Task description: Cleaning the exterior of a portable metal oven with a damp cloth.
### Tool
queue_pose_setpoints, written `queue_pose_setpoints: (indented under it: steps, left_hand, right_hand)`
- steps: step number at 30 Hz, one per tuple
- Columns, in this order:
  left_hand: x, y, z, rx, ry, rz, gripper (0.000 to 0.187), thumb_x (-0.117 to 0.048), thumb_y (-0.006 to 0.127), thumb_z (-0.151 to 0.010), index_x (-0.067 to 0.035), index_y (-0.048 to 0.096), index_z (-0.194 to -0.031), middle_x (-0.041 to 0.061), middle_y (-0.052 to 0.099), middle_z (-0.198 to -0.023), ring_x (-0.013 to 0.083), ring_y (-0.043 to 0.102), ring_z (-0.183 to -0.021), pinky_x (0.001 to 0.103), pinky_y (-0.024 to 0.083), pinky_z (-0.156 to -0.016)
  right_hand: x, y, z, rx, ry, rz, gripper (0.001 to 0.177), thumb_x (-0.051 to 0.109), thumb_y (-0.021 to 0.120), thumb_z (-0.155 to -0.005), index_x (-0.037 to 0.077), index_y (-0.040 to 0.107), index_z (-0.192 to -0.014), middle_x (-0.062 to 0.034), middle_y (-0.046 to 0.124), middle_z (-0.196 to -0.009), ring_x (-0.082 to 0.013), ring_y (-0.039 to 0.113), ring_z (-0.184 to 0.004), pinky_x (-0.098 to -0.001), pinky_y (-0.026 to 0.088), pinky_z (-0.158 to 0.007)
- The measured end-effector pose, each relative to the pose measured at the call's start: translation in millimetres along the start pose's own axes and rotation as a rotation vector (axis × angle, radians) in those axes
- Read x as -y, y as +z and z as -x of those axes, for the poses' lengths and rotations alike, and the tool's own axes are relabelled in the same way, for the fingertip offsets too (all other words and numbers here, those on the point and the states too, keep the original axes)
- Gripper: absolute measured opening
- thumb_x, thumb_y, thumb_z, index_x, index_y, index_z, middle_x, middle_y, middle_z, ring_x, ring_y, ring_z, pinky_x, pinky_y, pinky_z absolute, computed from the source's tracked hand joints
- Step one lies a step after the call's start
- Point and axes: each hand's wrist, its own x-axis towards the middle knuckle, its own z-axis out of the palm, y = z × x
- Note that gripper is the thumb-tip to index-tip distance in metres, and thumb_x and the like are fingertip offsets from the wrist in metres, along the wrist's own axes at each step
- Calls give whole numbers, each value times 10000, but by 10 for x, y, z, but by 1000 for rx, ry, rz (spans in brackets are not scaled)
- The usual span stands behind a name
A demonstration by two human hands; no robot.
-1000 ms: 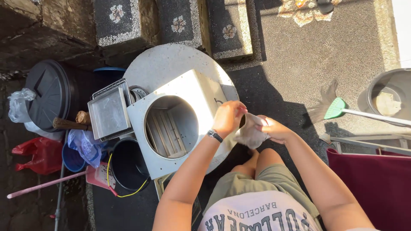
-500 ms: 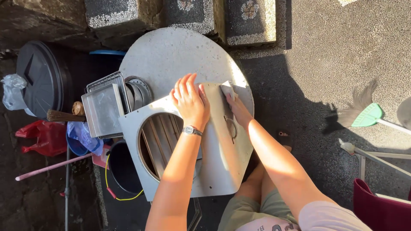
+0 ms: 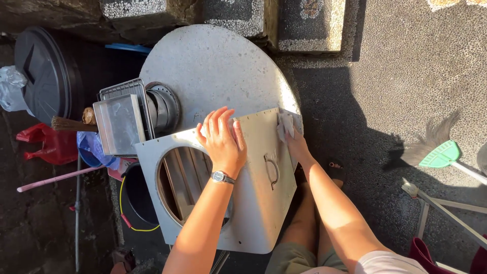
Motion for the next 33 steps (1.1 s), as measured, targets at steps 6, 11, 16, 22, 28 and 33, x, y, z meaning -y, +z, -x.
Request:
queue_pose_setpoints:
  steps: [6,11,16,22,28,33]
  left_hand:
    - [-10,-45,-17,30,-17,9,284,-198,590,-983,-113,624,-1252,75,614,-1341,292,531,-1321,550,220,-1174]
    - [-56,-90,-30,58,-14,23,271,-194,578,-991,-114,627,-1246,74,614,-1345,298,526,-1325,547,220,-1178]
    - [-46,-91,-58,64,-36,9,250,-196,575,-991,-119,643,-1219,63,626,-1329,291,534,-1314,551,218,-1175]
    - [-38,-83,-52,68,-25,0,228,-191,584,-995,-134,649,-1205,68,617,-1325,293,529,-1325,544,223,-1177]
    - [-53,-101,-67,45,-9,-10,207,-197,605,-989,-124,673,-1171,62,616,-1313,296,528,-1310,538,239,-1160]
    - [-61,-100,-74,45,-16,-17,163,-195,610,-992,-144,688,-1127,44,623,-1302,292,530,-1301,547,243,-1153]
  right_hand:
    - [1237,385,863,362,-514,-177,609,246,497,-1073,79,240,-1600,-156,28,-1748,-277,-83,-1601,-375,-25,-1263]
    - [979,228,728,422,-792,125,565,116,530,-985,98,478,-1548,-173,180,-1729,-347,72,-1623,-419,111,-1312]
    - [362,108,60,220,-483,235,561,84,518,-973,131,489,-1531,-130,373,-1668,-311,220,-1607,-352,241,-1259]
    - [-165,95,1143,255,-334,12,613,55,475,-1042,81,255,-1613,-141,118,-1729,-261,79,-1592,-350,111,-1241]
    - [-938,68,1419,210,-350,87,608,57,439,-1038,40,253,-1617,-155,123,-1730,-278,53,-1603,-357,70,-1262]
    - [76,316,121,54,-293,-69,611,291,427,-1089,6,265,-1604,-154,329,-1659,-270,229,-1565,-333,162,-1246]
